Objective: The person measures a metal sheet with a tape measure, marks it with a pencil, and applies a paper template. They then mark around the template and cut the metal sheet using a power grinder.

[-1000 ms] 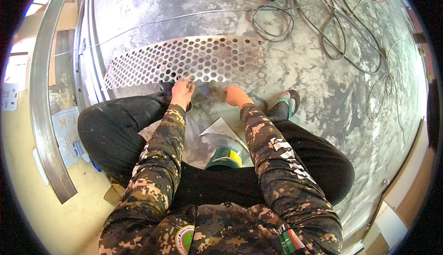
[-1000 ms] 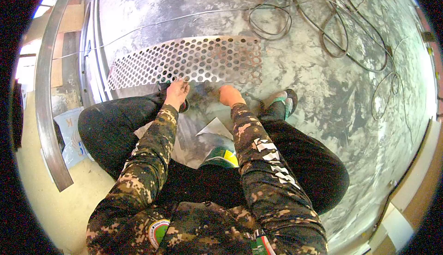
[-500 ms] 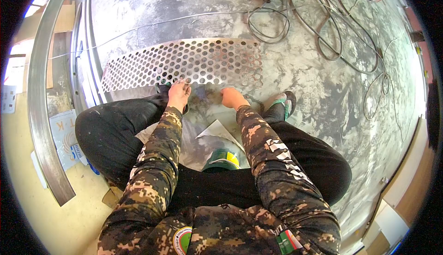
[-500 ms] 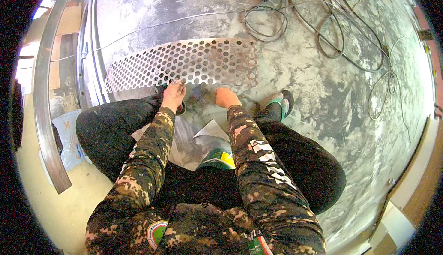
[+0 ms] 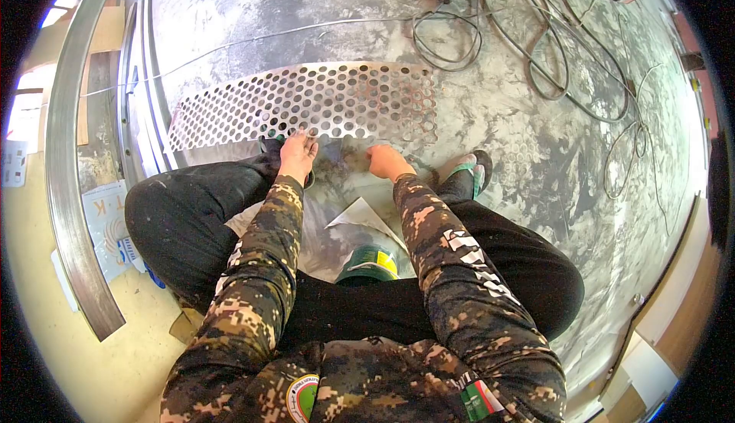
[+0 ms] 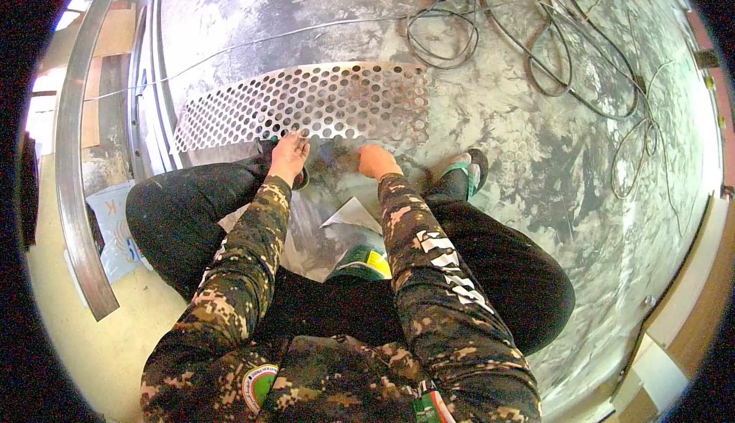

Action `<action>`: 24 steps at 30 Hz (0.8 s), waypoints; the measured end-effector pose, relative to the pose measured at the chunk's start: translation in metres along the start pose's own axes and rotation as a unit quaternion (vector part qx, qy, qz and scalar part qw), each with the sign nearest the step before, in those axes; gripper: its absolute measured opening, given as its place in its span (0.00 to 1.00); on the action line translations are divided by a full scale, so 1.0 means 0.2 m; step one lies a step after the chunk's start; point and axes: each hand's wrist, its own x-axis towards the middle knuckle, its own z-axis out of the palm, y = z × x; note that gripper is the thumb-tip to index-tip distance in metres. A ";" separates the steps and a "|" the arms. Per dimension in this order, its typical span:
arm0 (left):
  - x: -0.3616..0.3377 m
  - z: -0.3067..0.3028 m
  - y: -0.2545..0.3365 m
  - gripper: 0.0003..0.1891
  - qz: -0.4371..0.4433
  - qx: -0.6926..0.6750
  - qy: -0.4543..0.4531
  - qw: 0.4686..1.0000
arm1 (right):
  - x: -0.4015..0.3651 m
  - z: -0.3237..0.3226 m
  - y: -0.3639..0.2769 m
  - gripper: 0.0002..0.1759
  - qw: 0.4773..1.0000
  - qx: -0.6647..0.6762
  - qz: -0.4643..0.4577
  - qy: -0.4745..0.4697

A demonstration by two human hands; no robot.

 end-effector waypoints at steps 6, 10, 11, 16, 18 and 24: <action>0.01 -0.01 0.00 0.06 0.002 -0.008 -0.003 1.000 | 0.00 0.00 0.00 0.20 1.000 -0.002 0.013 -0.003; 0.00 -0.01 0.00 0.06 0.004 -0.009 -0.010 1.000 | 0.00 0.02 0.01 0.19 1.000 0.005 0.006 0.014; 0.01 -0.02 0.00 0.06 0.004 -0.009 -0.010 1.000 | 0.00 0.02 0.02 0.19 1.000 0.005 0.006 0.014; 0.00 0.00 0.01 0.06 0.001 0.005 -0.007 1.000 | 0.03 0.05 0.04 0.18 1.000 -0.003 0.002 0.010; -0.01 0.01 0.01 0.06 0.004 0.003 -0.012 1.000 | 0.02 0.04 0.04 0.18 1.000 -0.001 0.001 0.010; 0.03 -0.01 0.00 0.06 0.007 -0.004 -0.018 1.000 | 0.03 0.05 0.04 0.17 1.000 0.002 -0.003 0.011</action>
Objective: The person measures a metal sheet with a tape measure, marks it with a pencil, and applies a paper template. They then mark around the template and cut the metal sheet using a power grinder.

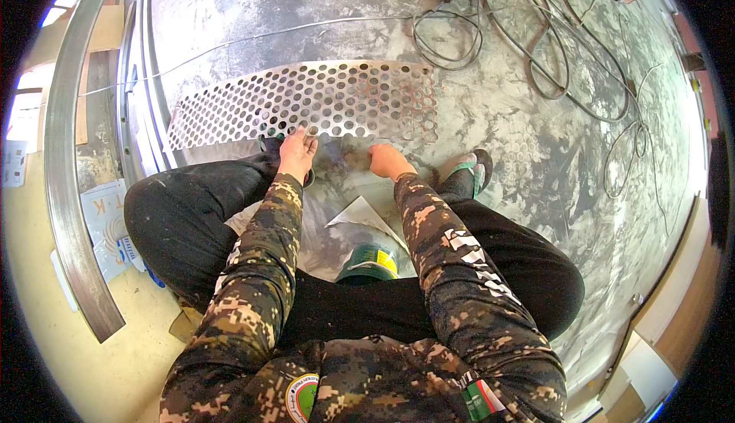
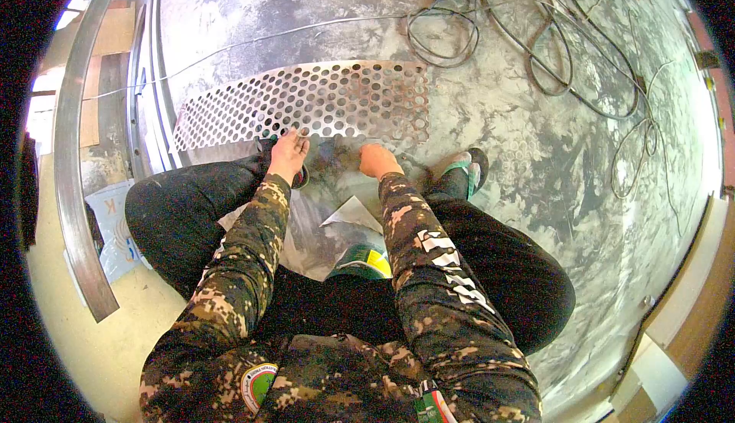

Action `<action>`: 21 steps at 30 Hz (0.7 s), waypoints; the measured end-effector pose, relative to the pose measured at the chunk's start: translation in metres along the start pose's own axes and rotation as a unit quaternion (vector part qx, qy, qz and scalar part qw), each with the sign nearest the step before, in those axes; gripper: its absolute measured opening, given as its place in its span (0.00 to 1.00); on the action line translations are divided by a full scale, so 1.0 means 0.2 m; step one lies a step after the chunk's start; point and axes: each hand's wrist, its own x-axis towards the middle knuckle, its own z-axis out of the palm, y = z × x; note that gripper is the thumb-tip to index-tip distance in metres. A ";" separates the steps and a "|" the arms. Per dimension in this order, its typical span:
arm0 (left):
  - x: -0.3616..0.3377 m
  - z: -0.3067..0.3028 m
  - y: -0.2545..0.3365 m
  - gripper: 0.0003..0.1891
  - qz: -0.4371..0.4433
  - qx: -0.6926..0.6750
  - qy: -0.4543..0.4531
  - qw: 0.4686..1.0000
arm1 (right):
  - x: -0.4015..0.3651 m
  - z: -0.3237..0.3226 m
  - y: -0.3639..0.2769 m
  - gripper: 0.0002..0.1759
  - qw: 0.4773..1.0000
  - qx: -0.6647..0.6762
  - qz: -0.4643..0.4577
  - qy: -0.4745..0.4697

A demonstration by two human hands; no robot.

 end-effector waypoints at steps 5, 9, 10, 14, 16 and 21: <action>0.02 0.00 -0.02 0.06 0.010 0.000 0.000 1.000 | -0.02 -0.03 -0.02 0.18 1.000 -0.009 0.007 -0.007; 0.03 0.00 -0.03 0.05 0.013 0.006 0.024 1.000 | -0.04 -0.08 -0.05 0.17 0.999 -0.006 0.010 -0.040; 0.04 0.00 -0.03 0.06 0.011 0.001 0.026 1.000 | -0.04 -0.09 -0.06 0.17 0.999 -0.007 0.009 -0.041; 0.03 0.00 -0.02 0.05 0.011 -0.002 0.032 0.999 | -0.03 -0.07 -0.05 0.17 0.999 -0.005 0.005 -0.037; 0.01 0.01 -0.01 0.08 0.004 -0.005 0.019 1.000 | -0.02 -0.05 -0.03 0.22 1.000 -0.001 0.003 -0.015; 0.03 0.00 -0.02 0.09 0.001 0.001 0.019 1.000 | -0.03 -0.06 -0.04 0.23 1.000 -0.001 0.009 -0.011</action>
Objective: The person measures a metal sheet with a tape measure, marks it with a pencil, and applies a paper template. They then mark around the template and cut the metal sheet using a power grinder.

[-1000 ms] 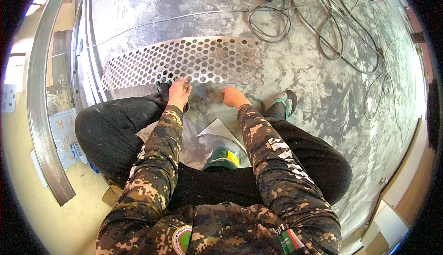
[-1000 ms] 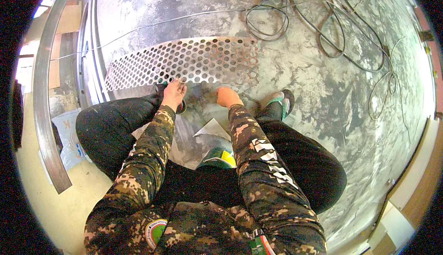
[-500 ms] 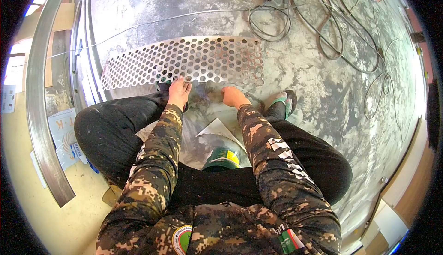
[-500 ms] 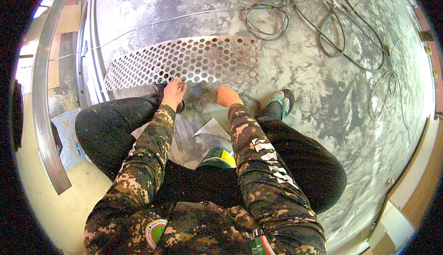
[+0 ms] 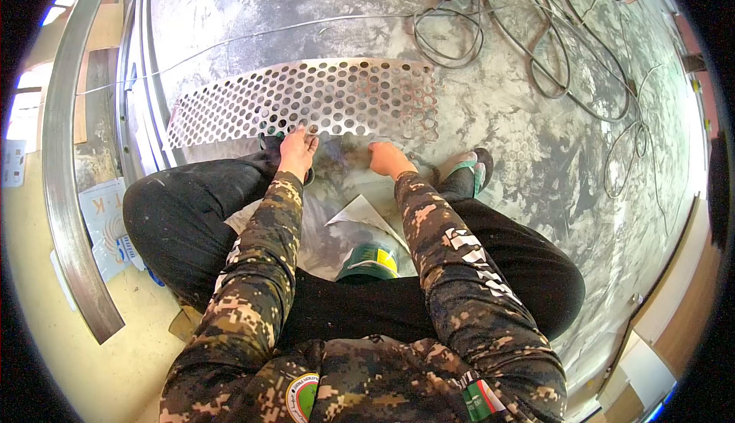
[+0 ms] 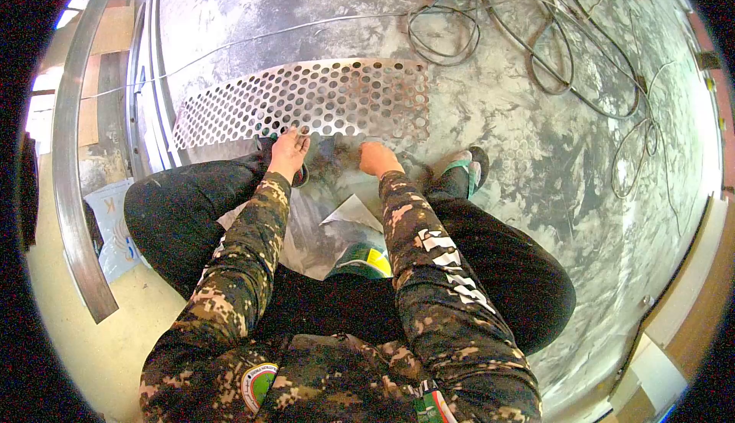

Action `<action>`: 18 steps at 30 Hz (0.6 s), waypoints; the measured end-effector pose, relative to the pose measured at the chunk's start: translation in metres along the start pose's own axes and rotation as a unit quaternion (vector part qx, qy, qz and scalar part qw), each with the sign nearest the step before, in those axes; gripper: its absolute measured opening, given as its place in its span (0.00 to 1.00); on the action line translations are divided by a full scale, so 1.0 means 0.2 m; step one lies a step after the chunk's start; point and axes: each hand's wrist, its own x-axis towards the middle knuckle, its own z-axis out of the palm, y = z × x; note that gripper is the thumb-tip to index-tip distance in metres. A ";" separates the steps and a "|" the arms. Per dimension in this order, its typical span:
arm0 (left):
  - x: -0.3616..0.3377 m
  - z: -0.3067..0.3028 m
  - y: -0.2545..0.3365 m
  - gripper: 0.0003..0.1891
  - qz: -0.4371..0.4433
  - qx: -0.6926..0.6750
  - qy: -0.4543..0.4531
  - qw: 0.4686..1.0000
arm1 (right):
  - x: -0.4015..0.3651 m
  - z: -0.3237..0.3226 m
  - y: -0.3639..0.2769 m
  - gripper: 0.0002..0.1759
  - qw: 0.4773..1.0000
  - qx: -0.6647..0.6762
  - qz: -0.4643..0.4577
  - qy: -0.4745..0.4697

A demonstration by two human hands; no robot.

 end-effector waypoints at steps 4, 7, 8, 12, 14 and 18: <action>0.00 0.01 0.00 0.08 -0.004 -0.004 0.004 1.000 | -0.01 -0.02 -0.01 0.22 1.000 -0.006 -0.004 -0.009; -0.01 0.00 0.00 0.08 -0.004 -0.004 -0.004 1.000 | 0.00 -0.01 0.00 0.21 1.000 -0.006 -0.004 -0.007; -0.02 0.01 0.01 0.08 -0.004 -0.004 -0.004 1.000 | 0.00 -0.01 -0.01 0.21 1.000 -0.006 -0.004 -0.007; -0.05 0.25 0.02 0.14 -0.119 -0.004 0.066 0.991 | 0.02 0.00 -0.01 0.21 1.000 -0.009 0.002 -0.024; -0.19 0.47 0.07 0.17 -0.157 -0.013 0.147 0.976 | 0.02 0.00 -0.02 0.21 0.999 -0.018 0.000 -0.031; -0.53 0.77 0.25 0.25 -0.155 0.028 0.013 0.987 | -0.01 -0.06 -0.07 0.22 1.000 0.003 -0.009 -0.007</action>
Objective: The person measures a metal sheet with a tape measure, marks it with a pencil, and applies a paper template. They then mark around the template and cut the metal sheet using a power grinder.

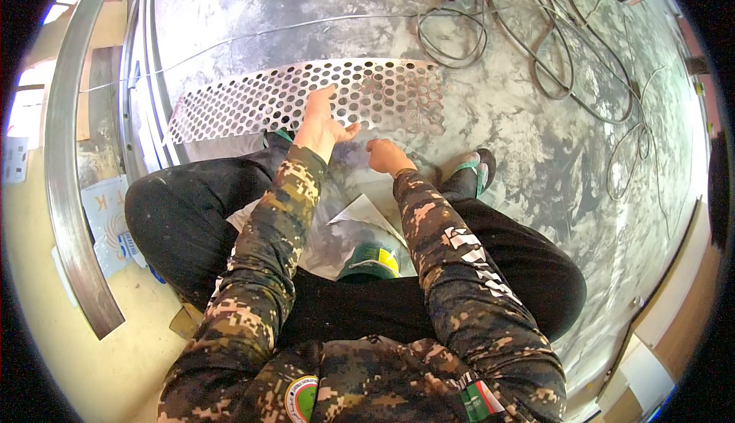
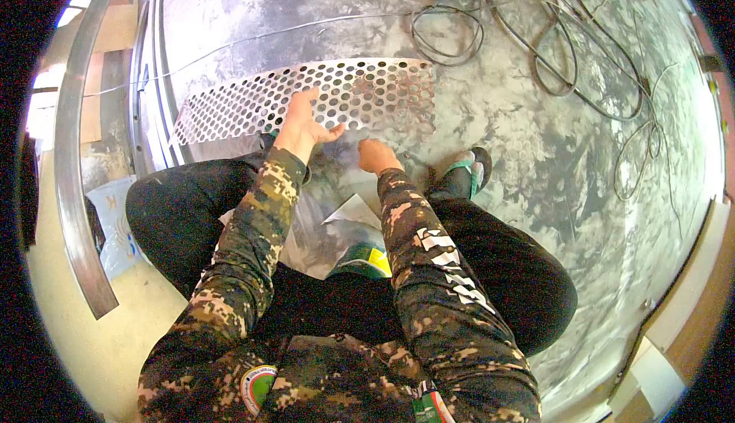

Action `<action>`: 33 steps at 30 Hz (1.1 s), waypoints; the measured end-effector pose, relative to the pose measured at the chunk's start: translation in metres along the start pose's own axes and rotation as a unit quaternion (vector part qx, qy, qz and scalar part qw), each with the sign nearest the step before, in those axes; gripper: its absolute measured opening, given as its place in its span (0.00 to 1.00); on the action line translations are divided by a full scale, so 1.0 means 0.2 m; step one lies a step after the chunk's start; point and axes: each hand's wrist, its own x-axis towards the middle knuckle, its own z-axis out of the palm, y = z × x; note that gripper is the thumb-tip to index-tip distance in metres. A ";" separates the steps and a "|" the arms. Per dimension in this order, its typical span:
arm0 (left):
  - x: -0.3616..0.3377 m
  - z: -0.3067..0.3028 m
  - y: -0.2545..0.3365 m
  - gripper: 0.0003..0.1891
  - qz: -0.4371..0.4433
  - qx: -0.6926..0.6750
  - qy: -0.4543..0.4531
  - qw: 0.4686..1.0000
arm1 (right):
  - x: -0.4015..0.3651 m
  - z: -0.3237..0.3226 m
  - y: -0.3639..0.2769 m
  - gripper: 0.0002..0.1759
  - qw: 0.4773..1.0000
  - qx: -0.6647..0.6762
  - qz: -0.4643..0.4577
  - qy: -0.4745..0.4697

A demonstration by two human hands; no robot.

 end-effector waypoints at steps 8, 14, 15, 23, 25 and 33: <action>-0.69 0.32 0.15 0.37 0.201 0.038 -0.567 0.798 | 0.04 0.05 0.03 0.22 1.000 0.005 0.001 0.005; -1.37 0.31 0.19 0.28 0.306 0.303 -0.763 0.482 | 0.06 0.09 0.07 0.16 0.999 0.012 -0.016 0.027; -1.41 0.28 0.14 0.27 0.293 0.276 -0.764 0.504 | 0.07 0.09 0.08 0.15 1.000 -0.002 -0.019 0.020; -1.49 0.26 0.10 0.24 0.272 0.255 -0.773 0.514 | -0.03 -0.02 -0.02 0.17 1.000 0.019 0.001 0.025; -1.51 0.27 0.11 0.24 0.267 0.258 -0.777 0.508 | -0.01 -0.02 0.00 0.17 1.000 0.021 -0.005 0.022; -1.59 0.30 0.13 0.23 0.247 0.266 -0.792 0.492 | -0.01 -0.01 0.01 0.16 0.999 0.009 -0.014 0.043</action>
